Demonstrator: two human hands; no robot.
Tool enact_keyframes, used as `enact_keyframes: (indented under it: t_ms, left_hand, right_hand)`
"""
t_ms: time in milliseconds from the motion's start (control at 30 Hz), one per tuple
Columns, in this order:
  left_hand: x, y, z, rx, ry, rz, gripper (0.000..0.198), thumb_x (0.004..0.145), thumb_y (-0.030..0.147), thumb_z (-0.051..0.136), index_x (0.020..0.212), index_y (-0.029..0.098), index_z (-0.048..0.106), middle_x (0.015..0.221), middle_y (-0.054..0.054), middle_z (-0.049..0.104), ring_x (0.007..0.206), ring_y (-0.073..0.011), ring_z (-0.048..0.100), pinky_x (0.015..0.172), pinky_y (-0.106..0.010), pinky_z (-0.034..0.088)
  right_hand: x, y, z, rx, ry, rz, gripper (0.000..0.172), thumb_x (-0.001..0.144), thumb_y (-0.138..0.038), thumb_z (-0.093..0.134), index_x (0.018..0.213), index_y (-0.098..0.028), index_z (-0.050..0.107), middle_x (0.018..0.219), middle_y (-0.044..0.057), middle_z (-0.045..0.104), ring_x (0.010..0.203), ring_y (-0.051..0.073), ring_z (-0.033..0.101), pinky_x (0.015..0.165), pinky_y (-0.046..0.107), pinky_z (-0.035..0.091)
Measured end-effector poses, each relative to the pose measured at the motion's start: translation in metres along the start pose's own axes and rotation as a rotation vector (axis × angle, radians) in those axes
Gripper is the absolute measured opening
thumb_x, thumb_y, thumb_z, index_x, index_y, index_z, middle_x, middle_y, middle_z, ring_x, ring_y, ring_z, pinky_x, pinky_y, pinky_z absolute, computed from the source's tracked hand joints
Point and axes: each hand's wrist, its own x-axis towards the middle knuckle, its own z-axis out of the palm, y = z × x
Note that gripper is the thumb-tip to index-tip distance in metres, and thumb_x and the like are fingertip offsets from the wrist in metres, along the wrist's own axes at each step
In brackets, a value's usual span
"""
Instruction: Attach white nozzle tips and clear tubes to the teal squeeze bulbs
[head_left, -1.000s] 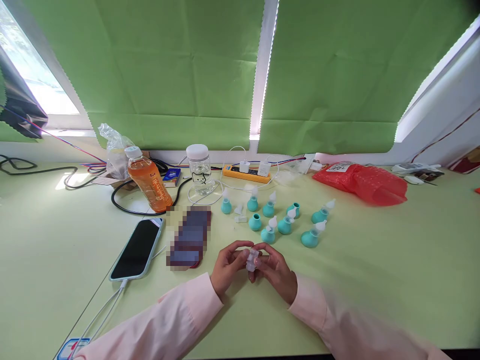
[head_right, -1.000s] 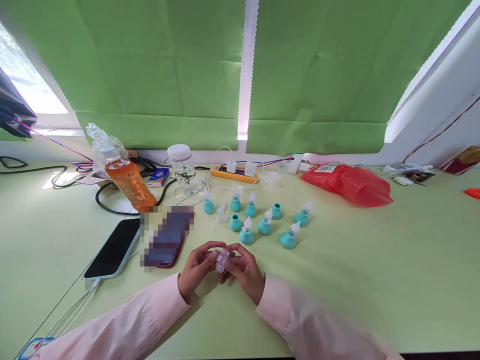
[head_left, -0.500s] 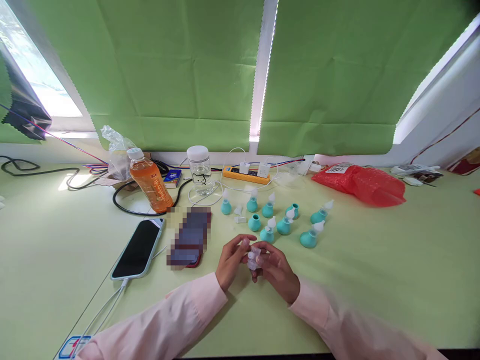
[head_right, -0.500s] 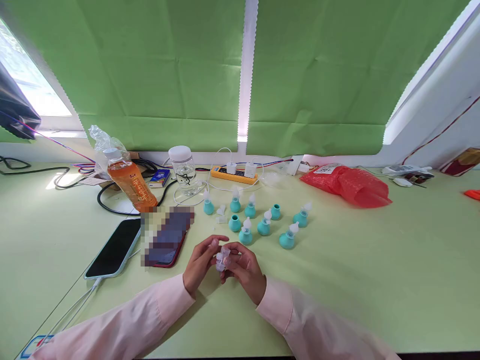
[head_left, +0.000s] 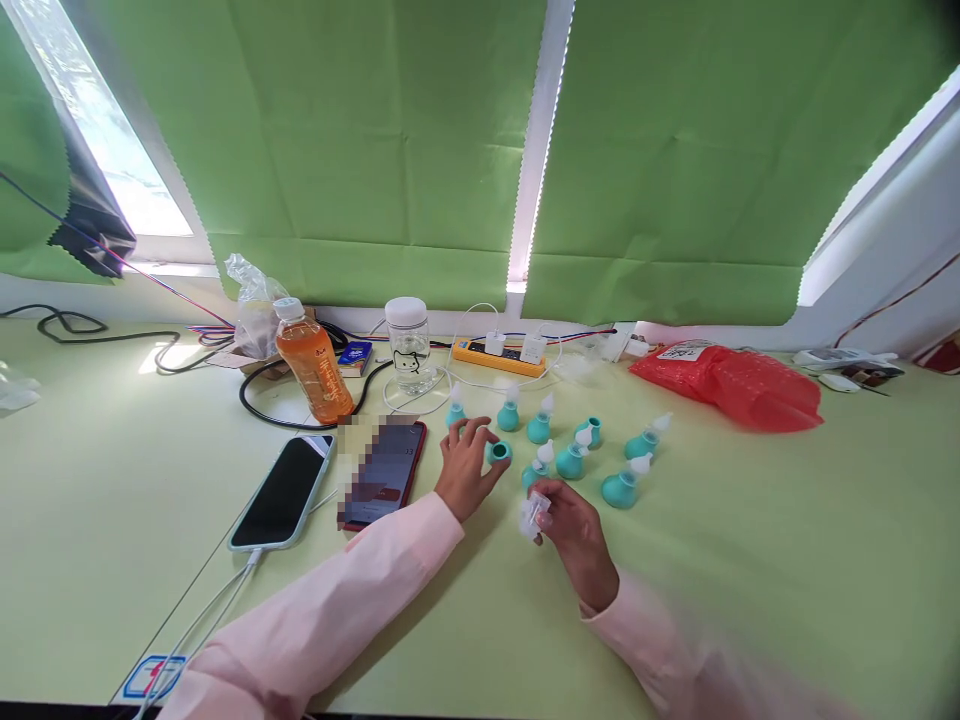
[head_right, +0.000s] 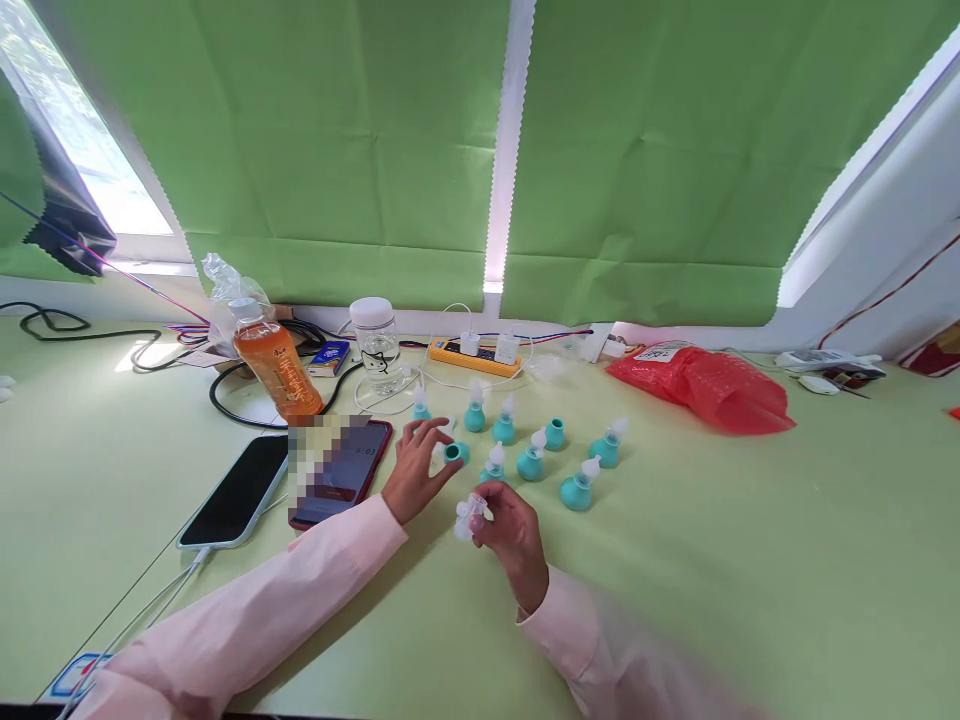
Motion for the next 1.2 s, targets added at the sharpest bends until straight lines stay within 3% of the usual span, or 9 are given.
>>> enact_keyframes:
  t_ms: [67,167,267,433,600,767,867,1067,1200]
  left_hand:
    - [-0.014,-0.001,-0.012,-0.141,0.015,0.047,0.021,0.072,0.023,0.048,0.092,0.018,0.044,0.098,-0.007,0.053,0.099,-0.0214,0.042,0.079,-0.035,0.037]
    - [-0.036,0.001,-0.020,-0.277,-0.064,0.003,0.016,0.073,0.024,0.047,0.087,0.018,0.043,0.087,-0.005,0.056,0.074,-0.0138,0.053,0.067,-0.026,0.042]
    - [-0.048,0.003,-0.019,-0.248,-0.101,0.021,0.014,0.068,0.026,0.052,0.079,0.017,0.050,0.072,-0.003,0.055,0.068,-0.0144,0.051,0.061,-0.025,0.042]
    - [-0.047,0.003,-0.020,-0.261,-0.087,0.006,0.014,0.056,0.028,0.063,0.061,0.016,0.057,0.065,-0.002,0.048,0.063,-0.0137,0.049,0.056,-0.024,0.041]
    - [-0.048,0.000,-0.020,-0.317,-0.151,-0.070,0.009,0.052,0.011,0.057,0.059,0.015,0.055,0.063,-0.001,0.053,0.055,-0.0108,0.049,0.052,-0.021,0.039]
    - [-0.050,0.000,-0.021,-0.353,-0.256,-0.106,0.012,0.058,0.019,0.058,0.069,0.015,0.061,0.059,0.000,0.060,0.051,-0.0108,0.052,0.050,-0.020,0.038]
    - [-0.050,0.000,-0.024,-0.380,-0.271,-0.091,0.017,0.057,0.024,0.062,0.072,0.015,0.063,0.062,-0.001,0.062,0.053,-0.0108,0.053,0.051,-0.019,0.038]
    - [-0.048,-0.006,-0.025,-0.303,-0.331,-0.051,0.018,0.057,0.029,0.063,0.067,0.014,0.063,0.056,0.000,0.059,0.048,-0.0096,0.049,0.047,-0.019,0.035]
    - [-0.048,-0.007,-0.022,-0.272,-0.317,-0.020,0.016,0.058,0.028,0.062,0.065,0.014,0.062,0.055,0.000,0.059,0.048,-0.0092,0.049,0.047,-0.018,0.035]
  right_hand:
    - [0.000,0.001,-0.002,-0.040,0.020,-0.025,0.019,0.063,-0.030,0.063,0.075,-0.019,0.052,0.062,-0.001,0.044,0.050,0.008,0.038,0.038,0.020,0.031]
    - [0.000,0.004,-0.007,-0.078,0.015,-0.021,0.018,0.066,-0.027,0.061,0.078,-0.019,0.051,0.060,-0.002,0.044,0.046,0.007,0.037,0.035,0.019,0.031]
    - [0.002,0.005,-0.010,-0.115,0.005,-0.026,0.020,0.064,-0.028,0.062,0.077,-0.018,0.050,0.058,-0.002,0.046,0.045,0.008,0.041,0.034,0.019,0.036]
    - [0.003,0.005,-0.010,-0.173,-0.094,0.010,0.021,0.063,-0.025,0.063,0.076,-0.017,0.048,0.061,0.000,0.053,0.055,0.013,0.053,0.041,0.023,0.044]
    - [0.001,0.009,-0.010,-0.289,-0.172,-0.009,0.017,0.063,-0.021,0.063,0.077,-0.016,0.054,0.065,0.000,0.054,0.052,0.011,0.053,0.046,0.024,0.047]
    - [0.002,0.010,-0.011,-0.506,-0.129,-0.141,0.017,0.064,-0.020,0.062,0.080,-0.016,0.059,0.071,0.003,0.059,0.058,0.012,0.054,0.051,0.025,0.049]
    - [0.004,0.008,-0.012,-0.622,-0.214,-0.251,0.018,0.065,-0.018,0.060,0.082,-0.017,0.060,0.068,0.003,0.060,0.057,0.012,0.054,0.050,0.024,0.049]
    - [0.010,0.006,-0.015,-0.859,-0.358,-0.652,0.022,0.068,-0.012,0.057,0.090,-0.017,0.058,0.064,0.004,0.058,0.056,0.012,0.050,0.053,0.026,0.044]
    - [0.012,0.004,-0.015,-0.873,-0.403,-0.687,0.022,0.070,-0.012,0.056,0.091,-0.015,0.057,0.063,0.004,0.057,0.056,0.012,0.047,0.052,0.025,0.041]
